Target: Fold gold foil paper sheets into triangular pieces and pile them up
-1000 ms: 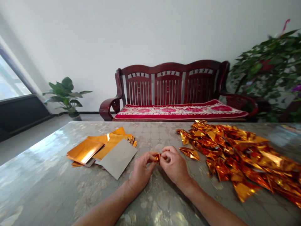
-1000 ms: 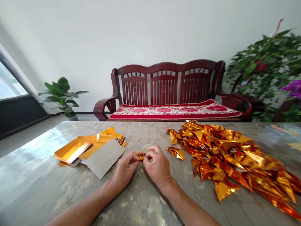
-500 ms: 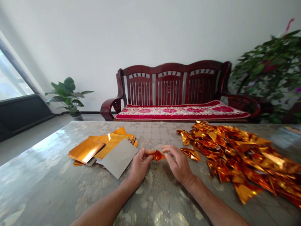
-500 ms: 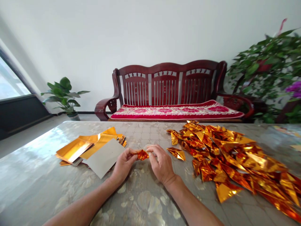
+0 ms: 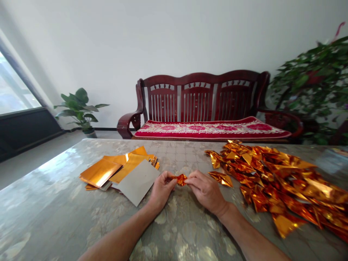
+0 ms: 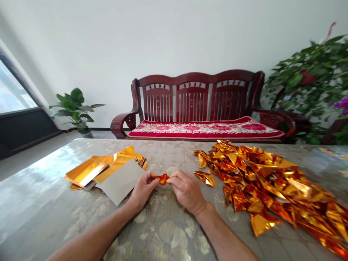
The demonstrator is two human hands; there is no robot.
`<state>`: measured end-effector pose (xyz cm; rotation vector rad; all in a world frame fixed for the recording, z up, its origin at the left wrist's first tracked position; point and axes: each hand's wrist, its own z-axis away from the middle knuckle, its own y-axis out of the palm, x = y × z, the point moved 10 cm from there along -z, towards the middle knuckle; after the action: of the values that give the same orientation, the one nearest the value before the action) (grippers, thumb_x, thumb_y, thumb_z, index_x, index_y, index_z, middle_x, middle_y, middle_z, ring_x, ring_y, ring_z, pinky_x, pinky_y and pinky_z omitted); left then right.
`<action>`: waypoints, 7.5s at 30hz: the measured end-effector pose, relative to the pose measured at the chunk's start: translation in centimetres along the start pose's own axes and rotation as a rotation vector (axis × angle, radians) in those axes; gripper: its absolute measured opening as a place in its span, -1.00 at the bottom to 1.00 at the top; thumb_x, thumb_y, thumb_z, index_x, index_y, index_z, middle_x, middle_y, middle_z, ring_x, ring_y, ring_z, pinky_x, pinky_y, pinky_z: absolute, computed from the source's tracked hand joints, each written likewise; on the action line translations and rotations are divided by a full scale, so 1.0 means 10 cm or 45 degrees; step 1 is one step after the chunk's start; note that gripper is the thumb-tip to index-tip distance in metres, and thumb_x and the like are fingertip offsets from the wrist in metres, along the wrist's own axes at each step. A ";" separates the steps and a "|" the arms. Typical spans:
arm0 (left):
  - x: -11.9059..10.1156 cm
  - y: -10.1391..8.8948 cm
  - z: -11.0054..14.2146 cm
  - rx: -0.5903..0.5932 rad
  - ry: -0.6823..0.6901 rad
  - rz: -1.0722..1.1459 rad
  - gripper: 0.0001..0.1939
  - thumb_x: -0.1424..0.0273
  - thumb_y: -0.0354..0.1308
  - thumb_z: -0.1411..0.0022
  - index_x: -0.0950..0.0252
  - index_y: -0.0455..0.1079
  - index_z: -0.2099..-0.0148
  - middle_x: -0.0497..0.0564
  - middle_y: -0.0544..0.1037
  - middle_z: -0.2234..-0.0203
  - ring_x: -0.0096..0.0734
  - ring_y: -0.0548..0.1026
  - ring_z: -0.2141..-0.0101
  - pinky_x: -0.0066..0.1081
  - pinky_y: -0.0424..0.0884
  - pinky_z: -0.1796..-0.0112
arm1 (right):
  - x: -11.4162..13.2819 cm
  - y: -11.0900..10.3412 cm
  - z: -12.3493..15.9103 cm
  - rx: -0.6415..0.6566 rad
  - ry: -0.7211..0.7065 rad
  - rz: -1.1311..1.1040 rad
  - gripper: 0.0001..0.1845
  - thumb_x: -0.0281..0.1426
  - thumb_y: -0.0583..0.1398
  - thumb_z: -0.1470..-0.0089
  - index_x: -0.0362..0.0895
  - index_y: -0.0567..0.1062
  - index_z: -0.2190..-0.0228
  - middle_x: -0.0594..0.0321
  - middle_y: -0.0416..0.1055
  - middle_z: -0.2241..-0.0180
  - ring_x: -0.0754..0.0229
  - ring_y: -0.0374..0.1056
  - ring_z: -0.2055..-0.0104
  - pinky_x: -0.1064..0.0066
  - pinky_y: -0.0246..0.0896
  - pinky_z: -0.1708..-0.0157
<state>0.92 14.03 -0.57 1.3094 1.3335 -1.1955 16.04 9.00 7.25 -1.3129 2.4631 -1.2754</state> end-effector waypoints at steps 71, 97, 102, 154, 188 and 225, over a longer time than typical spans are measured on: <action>-0.69 0.27 0.36 0.190 0.790 -1.184 -0.75 0.31 0.01 -0.41 0.18 0.50 0.23 -0.03 0.51 0.25 -0.45 0.49 0.26 -0.46 0.39 0.16 | -0.01 0.11 0.02 0.066 0.035 0.003 -0.90 -0.42 0.22 -0.18 -0.05 0.57 0.32 0.25 0.47 0.31 0.25 0.40 0.30 0.45 0.27 0.28; -0.68 0.25 0.33 0.122 0.756 -1.046 -0.82 0.33 0.09 -0.36 0.17 0.52 0.21 -0.04 0.51 0.31 -0.46 0.50 0.30 -0.49 0.39 0.22 | 0.05 0.02 -0.01 -0.114 0.089 -0.082 -0.83 -0.55 0.15 -0.10 -0.08 0.50 0.42 0.25 0.43 0.39 0.26 0.37 0.35 0.47 0.26 0.32; -0.69 0.22 0.31 0.075 0.685 -1.075 -0.85 0.37 0.13 -0.33 0.20 0.50 0.29 -0.05 0.50 0.33 -0.46 0.48 0.31 -0.48 0.38 0.23 | 0.04 0.02 -0.02 -0.111 0.111 -0.069 -0.84 -0.55 0.16 -0.09 -0.08 0.50 0.42 0.24 0.43 0.39 0.25 0.37 0.34 0.46 0.26 0.30; -0.36 0.12 0.11 0.056 0.184 -0.760 -0.84 0.49 0.09 -0.10 0.29 0.51 0.36 -0.10 0.57 0.50 -0.53 0.44 0.53 -0.55 0.28 0.43 | 0.06 0.16 0.00 0.038 0.100 -0.182 -0.76 -0.47 0.04 -0.28 -0.11 0.46 0.38 0.20 0.36 0.32 0.22 0.32 0.27 0.40 0.23 0.21; -0.59 0.37 0.36 0.300 0.568 -1.230 -0.77 0.48 0.00 -0.30 0.22 0.47 0.32 -0.02 0.56 0.41 -0.43 0.51 0.38 -0.50 0.28 0.38 | 0.32 0.23 -0.01 0.176 -0.142 0.276 -0.76 -0.54 -0.02 -0.23 -0.11 0.36 0.41 0.17 0.31 0.38 0.10 0.17 0.31 0.27 0.10 0.29; -0.51 0.11 0.10 0.390 0.447 -0.629 -0.78 0.49 0.12 -0.21 0.21 0.58 0.19 -0.01 0.62 0.32 -0.40 0.54 0.26 -0.44 0.43 0.16 | -0.13 0.11 0.04 0.167 0.044 -0.271 -0.54 -0.68 0.07 -0.03 -0.03 0.60 0.20 0.23 0.48 0.27 0.25 0.43 0.25 0.44 0.35 0.22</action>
<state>2.21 12.28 4.25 1.5037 1.8577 -1.6052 16.31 9.99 5.77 -1.5642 2.2650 -1.4885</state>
